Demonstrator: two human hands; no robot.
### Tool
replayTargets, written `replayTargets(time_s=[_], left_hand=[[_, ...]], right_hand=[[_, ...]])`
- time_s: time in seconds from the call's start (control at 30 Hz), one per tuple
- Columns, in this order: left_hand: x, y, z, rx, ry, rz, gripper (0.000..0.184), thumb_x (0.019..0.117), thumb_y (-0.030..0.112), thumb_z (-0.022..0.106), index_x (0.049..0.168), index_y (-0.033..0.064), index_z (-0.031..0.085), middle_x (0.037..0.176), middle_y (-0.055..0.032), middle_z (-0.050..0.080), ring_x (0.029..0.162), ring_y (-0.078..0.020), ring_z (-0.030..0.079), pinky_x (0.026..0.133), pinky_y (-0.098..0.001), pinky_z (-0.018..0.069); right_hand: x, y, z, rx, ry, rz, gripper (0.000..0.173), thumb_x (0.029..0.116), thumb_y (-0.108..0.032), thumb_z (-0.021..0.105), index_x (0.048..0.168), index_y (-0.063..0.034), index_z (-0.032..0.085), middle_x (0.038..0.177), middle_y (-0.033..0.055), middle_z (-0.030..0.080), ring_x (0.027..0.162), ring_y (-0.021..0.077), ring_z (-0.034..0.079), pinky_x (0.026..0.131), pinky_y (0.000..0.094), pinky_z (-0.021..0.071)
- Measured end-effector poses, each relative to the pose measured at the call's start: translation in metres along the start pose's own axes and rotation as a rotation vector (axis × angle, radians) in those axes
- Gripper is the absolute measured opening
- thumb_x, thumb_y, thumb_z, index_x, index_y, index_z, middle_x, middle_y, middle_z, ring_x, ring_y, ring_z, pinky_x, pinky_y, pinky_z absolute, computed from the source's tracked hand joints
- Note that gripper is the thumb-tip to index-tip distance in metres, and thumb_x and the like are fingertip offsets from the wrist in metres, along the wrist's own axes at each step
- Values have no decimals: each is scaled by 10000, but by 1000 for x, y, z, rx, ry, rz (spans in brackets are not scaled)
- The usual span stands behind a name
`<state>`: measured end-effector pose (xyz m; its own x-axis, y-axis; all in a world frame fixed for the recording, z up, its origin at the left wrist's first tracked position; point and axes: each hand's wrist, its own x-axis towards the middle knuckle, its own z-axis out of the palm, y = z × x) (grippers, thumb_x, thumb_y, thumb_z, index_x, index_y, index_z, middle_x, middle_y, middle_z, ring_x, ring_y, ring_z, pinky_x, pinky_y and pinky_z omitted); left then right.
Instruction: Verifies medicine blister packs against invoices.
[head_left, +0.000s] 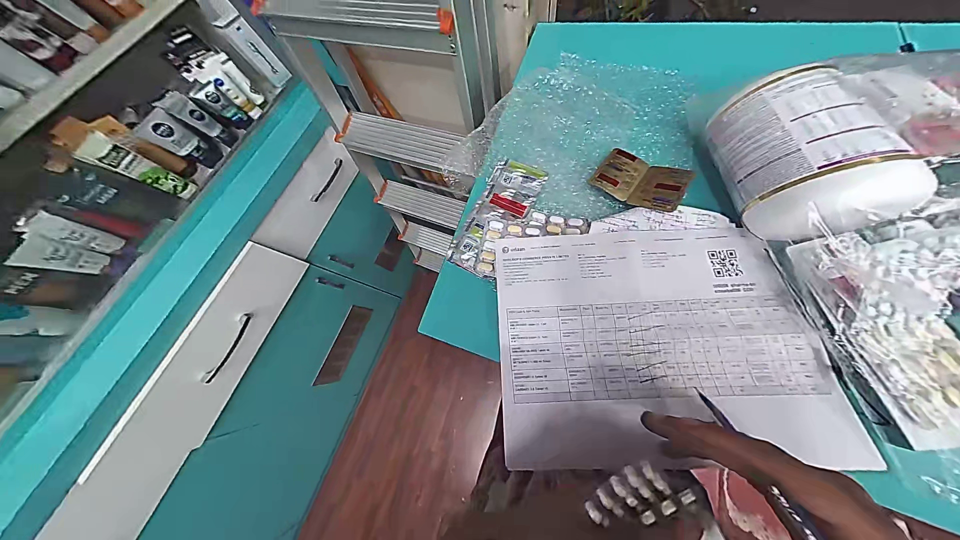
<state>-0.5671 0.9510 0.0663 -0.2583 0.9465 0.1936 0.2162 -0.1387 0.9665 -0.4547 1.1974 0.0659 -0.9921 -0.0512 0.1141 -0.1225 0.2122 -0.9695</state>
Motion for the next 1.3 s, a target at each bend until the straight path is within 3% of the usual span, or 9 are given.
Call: replayTargets(time_s=[0.2,0.43,0.5,0.53,0.67,0.8,1.0,1.2,1.3], left_hand=[[23,-11,16,-208,69,48,469,1014,125,554,1390,-153,518,1308,-315,606,1235,-286,613,1092,-342,443],[30,-18,25,-295,226,70,454,1055,235,525,1346,-109,577,1341,-308,525,1183,-217,565,1044,-287,446],[30,-23,28,-503,291,41,411,1075,261,511,1268,-90,598,1377,-168,574,1131,-42,583,978,-194,473],[31,-26,31,-638,330,1,363,1068,247,525,1245,-61,600,1205,-57,650,916,43,571,798,-142,474],[38,-41,38,-1046,261,-117,287,1066,203,510,1275,24,590,729,61,572,600,15,497,575,-160,432],[56,-39,42,-1091,200,-78,300,1073,167,476,1330,47,575,787,74,600,615,41,488,569,-135,416],[58,-39,47,-1088,213,-58,281,1095,201,445,1296,47,567,1199,-19,668,706,68,525,620,-130,445],[58,-42,52,-1146,276,-88,250,1086,239,486,1266,108,602,1132,17,701,733,53,582,654,-138,485],[55,-41,55,-1140,329,-178,219,1024,289,617,1194,152,624,886,85,678,725,15,607,679,-175,512]], right_hand=[[-4,-8,4,1,68,91,360,1019,-186,645,1345,-35,622,1191,-4,726,1050,-61,634,941,162,521],[-7,-3,-4,-28,329,126,347,969,-168,693,1297,-281,689,1140,-226,710,931,-100,643,828,128,549],[-8,1,-8,10,405,110,367,971,-148,683,1303,-306,685,1197,-221,705,1013,-59,669,877,156,567],[-8,3,-9,31,434,95,370,971,-138,679,1301,-304,685,1202,-213,707,1027,-47,674,884,161,570],[-9,9,-15,73,519,41,336,981,-115,662,1286,-253,691,1203,-162,720,1056,0,681,917,201,573],[-9,7,-17,93,564,21,330,976,-111,653,1276,-243,691,1189,-161,727,1045,-7,684,915,191,569],[-16,9,-19,156,580,41,287,970,-130,678,1249,-195,691,1176,-101,744,1035,37,703,921,243,582],[-15,7,-19,126,492,43,355,981,-128,657,1313,-253,671,1226,-152,713,1086,3,672,943,200,558],[-18,6,-16,114,482,85,370,974,-164,675,1326,-279,665,1230,-159,706,1066,2,674,914,199,568]])
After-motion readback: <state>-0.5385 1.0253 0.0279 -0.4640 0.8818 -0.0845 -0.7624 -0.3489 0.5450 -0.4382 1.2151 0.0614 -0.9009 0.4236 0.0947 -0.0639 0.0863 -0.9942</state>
